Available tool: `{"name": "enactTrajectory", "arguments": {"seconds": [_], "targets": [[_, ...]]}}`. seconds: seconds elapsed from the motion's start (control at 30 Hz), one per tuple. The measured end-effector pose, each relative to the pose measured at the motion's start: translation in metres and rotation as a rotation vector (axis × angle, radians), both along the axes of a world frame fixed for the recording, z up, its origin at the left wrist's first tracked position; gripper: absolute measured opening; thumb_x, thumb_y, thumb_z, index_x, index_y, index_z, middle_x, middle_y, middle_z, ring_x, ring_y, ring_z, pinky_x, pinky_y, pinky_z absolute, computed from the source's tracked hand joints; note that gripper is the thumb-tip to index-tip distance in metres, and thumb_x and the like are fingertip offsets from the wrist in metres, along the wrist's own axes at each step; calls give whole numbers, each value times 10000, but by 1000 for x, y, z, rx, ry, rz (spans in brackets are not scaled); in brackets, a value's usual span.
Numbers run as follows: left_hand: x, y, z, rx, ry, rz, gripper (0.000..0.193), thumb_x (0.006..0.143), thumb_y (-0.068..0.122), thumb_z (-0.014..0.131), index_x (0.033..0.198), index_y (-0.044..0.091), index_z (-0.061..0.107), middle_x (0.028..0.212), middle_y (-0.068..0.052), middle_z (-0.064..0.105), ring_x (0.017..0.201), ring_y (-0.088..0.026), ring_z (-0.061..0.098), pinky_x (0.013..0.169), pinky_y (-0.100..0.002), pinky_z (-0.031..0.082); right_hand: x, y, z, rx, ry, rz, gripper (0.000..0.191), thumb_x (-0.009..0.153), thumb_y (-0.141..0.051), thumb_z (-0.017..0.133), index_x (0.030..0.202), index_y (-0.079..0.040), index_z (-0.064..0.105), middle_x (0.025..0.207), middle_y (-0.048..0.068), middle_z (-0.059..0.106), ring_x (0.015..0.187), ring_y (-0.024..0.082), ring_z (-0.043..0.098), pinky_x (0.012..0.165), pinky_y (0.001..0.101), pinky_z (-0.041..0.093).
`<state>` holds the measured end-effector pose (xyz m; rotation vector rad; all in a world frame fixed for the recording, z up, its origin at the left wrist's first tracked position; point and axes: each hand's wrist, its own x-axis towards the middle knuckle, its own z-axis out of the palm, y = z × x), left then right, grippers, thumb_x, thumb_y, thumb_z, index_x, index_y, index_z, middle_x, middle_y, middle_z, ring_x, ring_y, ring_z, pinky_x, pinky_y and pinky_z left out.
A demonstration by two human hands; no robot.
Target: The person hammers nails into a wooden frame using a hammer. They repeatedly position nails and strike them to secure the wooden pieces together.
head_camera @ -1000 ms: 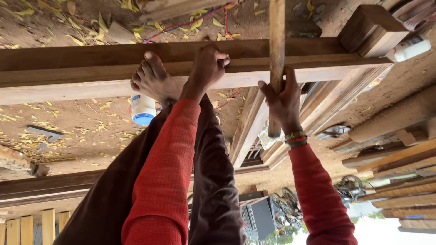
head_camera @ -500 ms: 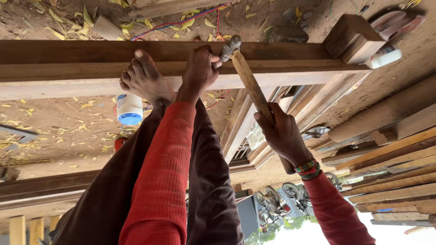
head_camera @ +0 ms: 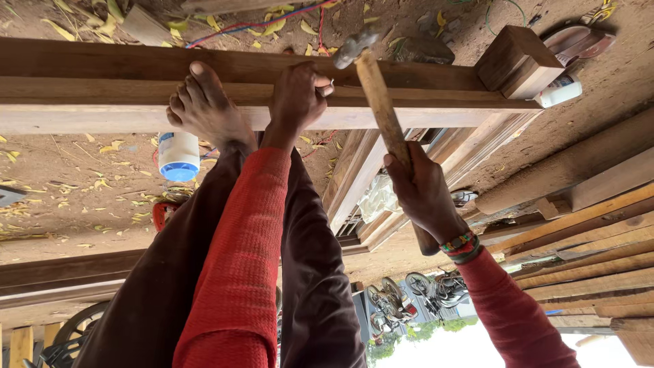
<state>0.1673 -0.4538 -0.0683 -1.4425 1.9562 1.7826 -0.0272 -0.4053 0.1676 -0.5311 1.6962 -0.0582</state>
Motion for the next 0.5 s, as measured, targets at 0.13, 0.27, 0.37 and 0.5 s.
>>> {"name": "enactTrajectory", "arguments": {"seconds": [0.13, 0.27, 0.37, 0.5], "targets": [[0, -3, 2, 27, 1, -12, 171, 778, -10, 771, 837, 143, 821, 866, -86, 746, 775, -243, 724, 725, -416, 571, -2, 4, -2, 0, 26, 135, 259, 1067, -269, 548, 944, -49, 490, 539, 20, 522, 405, 113, 546, 365, 303, 409], [1, -3, 4, -10, -4, 0, 57, 763, 16, 811, 778, 59, 776, 872, -118, 742, 816, -280, 723, 749, -429, 569, -4, 6, -1, -116, 64, 94, 234, 1085, -248, 532, 985, -44, 481, 561, 30, 511, 418, 124, 519, 365, 306, 401], [1, -3, 6, 130, -46, -7, 86, 831, 27, 777, 869, 102, 796, 896, -86, 745, 788, -256, 725, 765, -405, 580, -5, 6, 1, -100, 54, 140, 204, 1083, -225, 506, 1010, -38, 471, 588, 28, 521, 401, 116, 523, 366, 292, 430], [1, -4, 8, -77, 76, 8, 187, 686, 1, 805, 825, 124, 833, 895, -97, 736, 823, -302, 711, 758, -427, 562, -8, 9, 1, -104, 64, 219, 218, 1081, -201, 544, 970, -28, 473, 567, 44, 520, 422, 122, 541, 365, 314, 402]]}}
